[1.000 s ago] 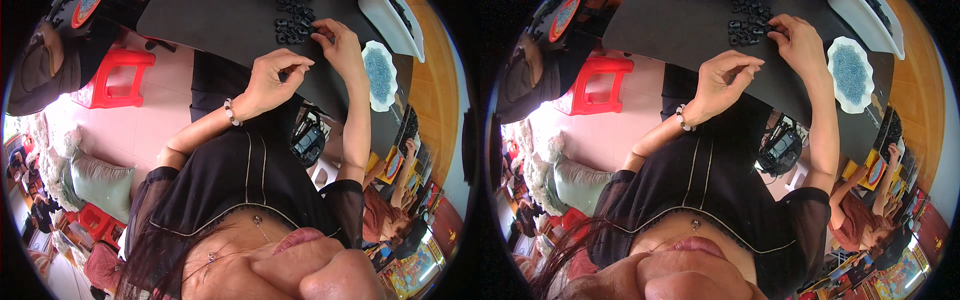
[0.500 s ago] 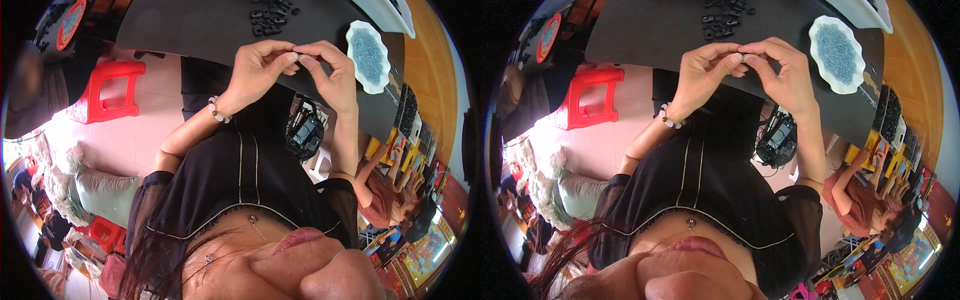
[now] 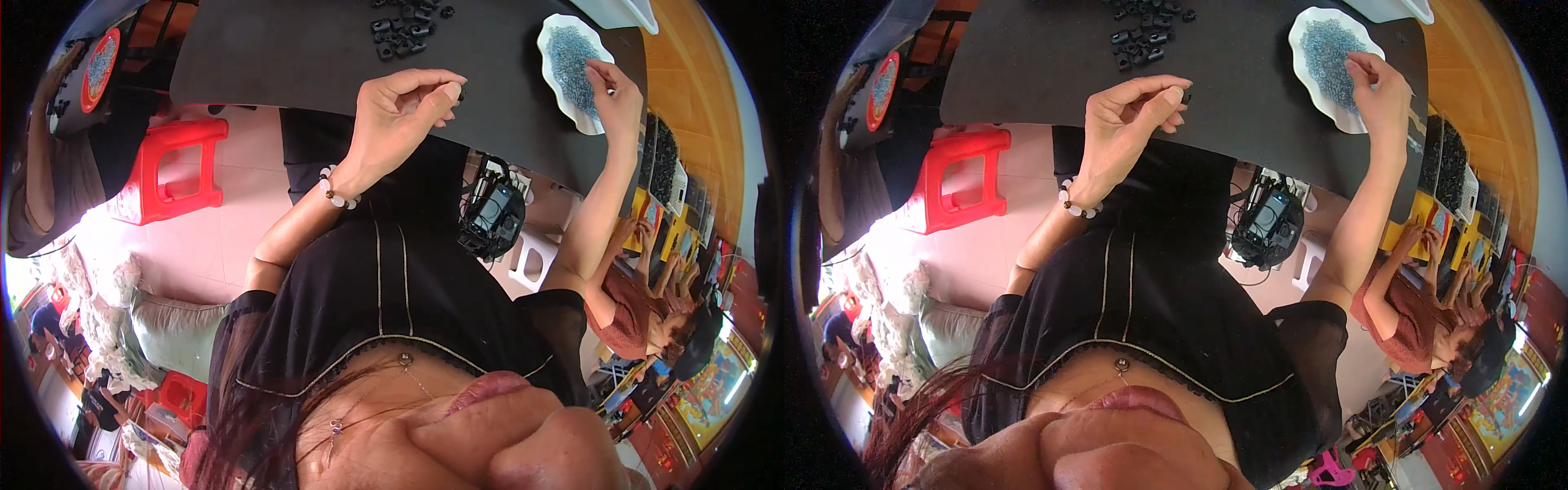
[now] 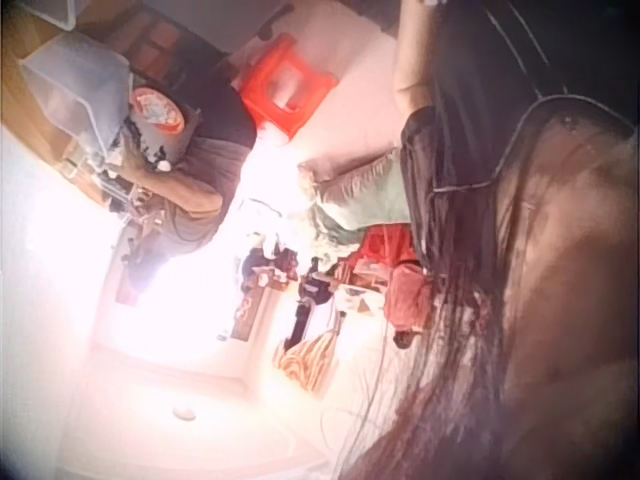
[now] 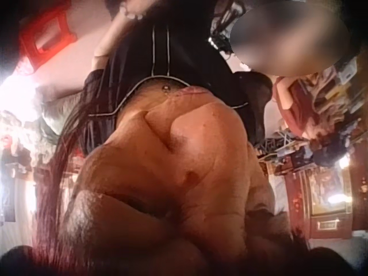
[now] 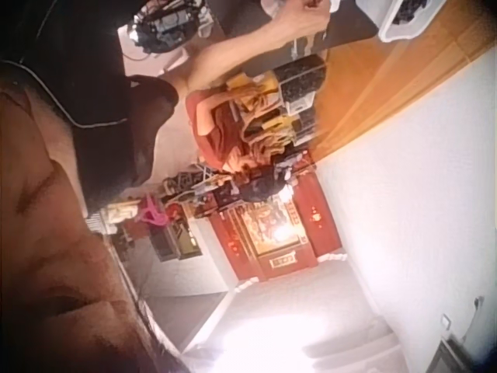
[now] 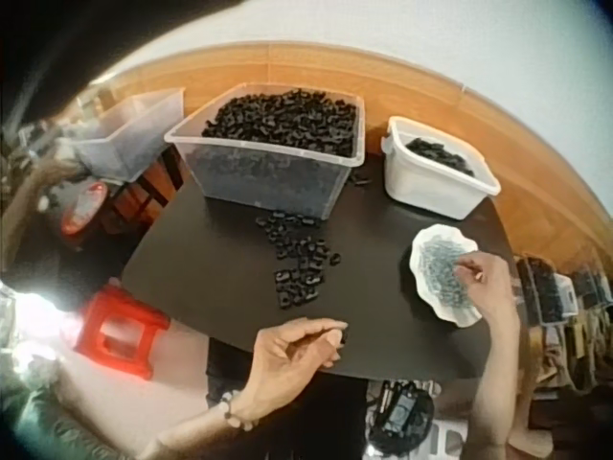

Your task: Assembling small black plastic components by inserting tiny metal beads into them.

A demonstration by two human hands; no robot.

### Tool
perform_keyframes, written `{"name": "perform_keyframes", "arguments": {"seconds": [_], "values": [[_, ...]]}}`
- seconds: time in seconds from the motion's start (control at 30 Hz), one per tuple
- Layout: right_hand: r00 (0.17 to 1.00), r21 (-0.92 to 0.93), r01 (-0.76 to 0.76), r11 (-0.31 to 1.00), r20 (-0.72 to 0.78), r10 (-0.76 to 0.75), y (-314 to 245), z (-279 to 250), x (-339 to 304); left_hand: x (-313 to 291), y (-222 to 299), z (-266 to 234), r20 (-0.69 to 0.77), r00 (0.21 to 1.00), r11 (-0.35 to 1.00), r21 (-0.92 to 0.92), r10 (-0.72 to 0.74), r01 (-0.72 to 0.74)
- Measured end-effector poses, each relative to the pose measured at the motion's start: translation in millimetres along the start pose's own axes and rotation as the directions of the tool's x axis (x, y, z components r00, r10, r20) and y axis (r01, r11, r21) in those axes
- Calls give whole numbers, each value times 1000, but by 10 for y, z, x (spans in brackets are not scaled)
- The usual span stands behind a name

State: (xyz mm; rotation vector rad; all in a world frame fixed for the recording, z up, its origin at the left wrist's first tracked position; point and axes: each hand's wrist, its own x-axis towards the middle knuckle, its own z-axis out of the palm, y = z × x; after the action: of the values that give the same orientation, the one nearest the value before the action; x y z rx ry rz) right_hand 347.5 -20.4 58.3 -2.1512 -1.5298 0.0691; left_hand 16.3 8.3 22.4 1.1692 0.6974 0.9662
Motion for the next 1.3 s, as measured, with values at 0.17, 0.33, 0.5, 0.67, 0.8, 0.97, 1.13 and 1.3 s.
{"name": "perform_keyframes", "arguments": {"seconds": [0.17,0.33,0.5,0.67,0.8,0.97,1.13,1.3], "values": [[998,22,47,999,40,-47,3,137,38,-6,22,-10,20,998,995,85,-63,61],[1000,91,21,996,-19,-20,-15,39,25,-10,25,-28,20,998,996,67,-54,52],[996,207,10,978,-87,8,46,-9,1,30,2,-7,58,998,999,-32,-31,33],[995,409,21,912,-96,20,-286,-72,-120,17,-1,-37,107,993,998,-50,-42,47],[998,739,-6,674,43,-39,-836,6,-395,29,-12,-29,132,988,968,-223,-84,112],[989,850,-16,526,90,-115,-1395,312,-734,-28,-19,-110,104,992,949,-299,-73,101],[964,800,207,563,-69,-256,-1518,557,-812,-60,-60,-199,115,992,942,-324,-50,85],[932,678,347,647,-173,-318,-1591,522,-817,-88,-88,-261,98,992,909,-402,-75,109]]}}
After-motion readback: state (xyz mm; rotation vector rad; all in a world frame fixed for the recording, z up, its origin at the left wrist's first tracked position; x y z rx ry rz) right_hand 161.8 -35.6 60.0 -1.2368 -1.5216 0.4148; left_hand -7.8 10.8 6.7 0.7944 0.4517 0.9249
